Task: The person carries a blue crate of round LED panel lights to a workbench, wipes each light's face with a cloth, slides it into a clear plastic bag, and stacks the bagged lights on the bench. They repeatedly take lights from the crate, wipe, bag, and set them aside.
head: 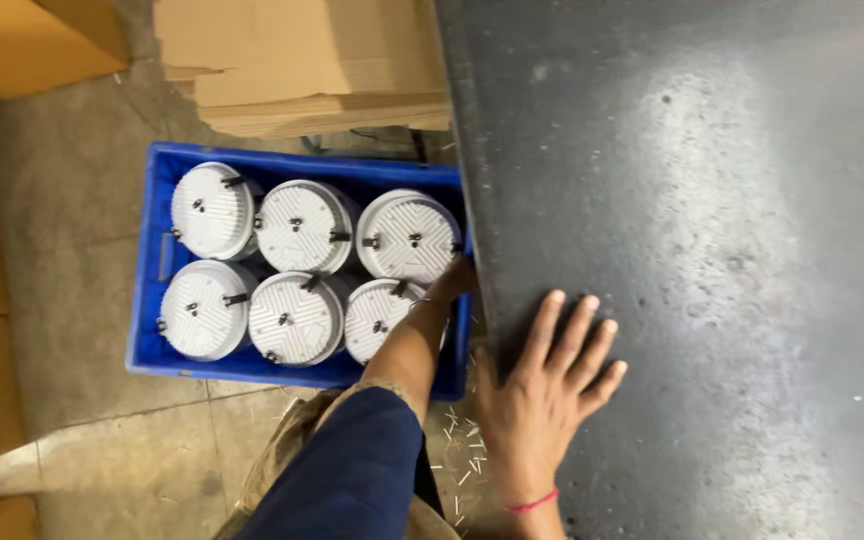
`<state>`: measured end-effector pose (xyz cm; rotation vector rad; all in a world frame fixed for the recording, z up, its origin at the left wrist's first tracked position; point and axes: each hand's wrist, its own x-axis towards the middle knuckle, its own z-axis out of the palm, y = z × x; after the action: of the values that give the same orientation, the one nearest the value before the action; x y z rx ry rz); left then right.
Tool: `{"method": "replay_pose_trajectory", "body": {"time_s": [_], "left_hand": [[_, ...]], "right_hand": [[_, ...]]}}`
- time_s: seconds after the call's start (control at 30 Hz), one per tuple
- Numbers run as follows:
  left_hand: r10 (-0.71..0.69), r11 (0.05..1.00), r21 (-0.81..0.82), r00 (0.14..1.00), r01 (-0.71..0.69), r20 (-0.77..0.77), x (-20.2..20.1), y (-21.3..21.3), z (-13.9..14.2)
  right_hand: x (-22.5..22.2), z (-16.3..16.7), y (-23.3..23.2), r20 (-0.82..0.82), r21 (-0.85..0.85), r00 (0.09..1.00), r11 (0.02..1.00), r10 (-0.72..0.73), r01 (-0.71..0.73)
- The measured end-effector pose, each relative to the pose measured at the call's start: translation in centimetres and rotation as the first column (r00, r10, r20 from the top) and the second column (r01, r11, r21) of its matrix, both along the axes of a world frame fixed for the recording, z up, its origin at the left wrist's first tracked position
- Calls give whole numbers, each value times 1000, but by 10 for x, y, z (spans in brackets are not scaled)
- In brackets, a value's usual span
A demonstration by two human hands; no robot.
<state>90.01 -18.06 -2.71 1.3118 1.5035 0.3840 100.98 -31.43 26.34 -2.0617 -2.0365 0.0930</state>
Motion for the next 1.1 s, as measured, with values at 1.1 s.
{"method": "replay_pose_trajectory", "body": {"time_s": [1.1], "left_hand": [[688, 699, -219, 724, -681, -53, -517, -223, 46]], "right_hand": [[-9, -8, -18, 229, 88, 971, 995, -65, 46]]}}
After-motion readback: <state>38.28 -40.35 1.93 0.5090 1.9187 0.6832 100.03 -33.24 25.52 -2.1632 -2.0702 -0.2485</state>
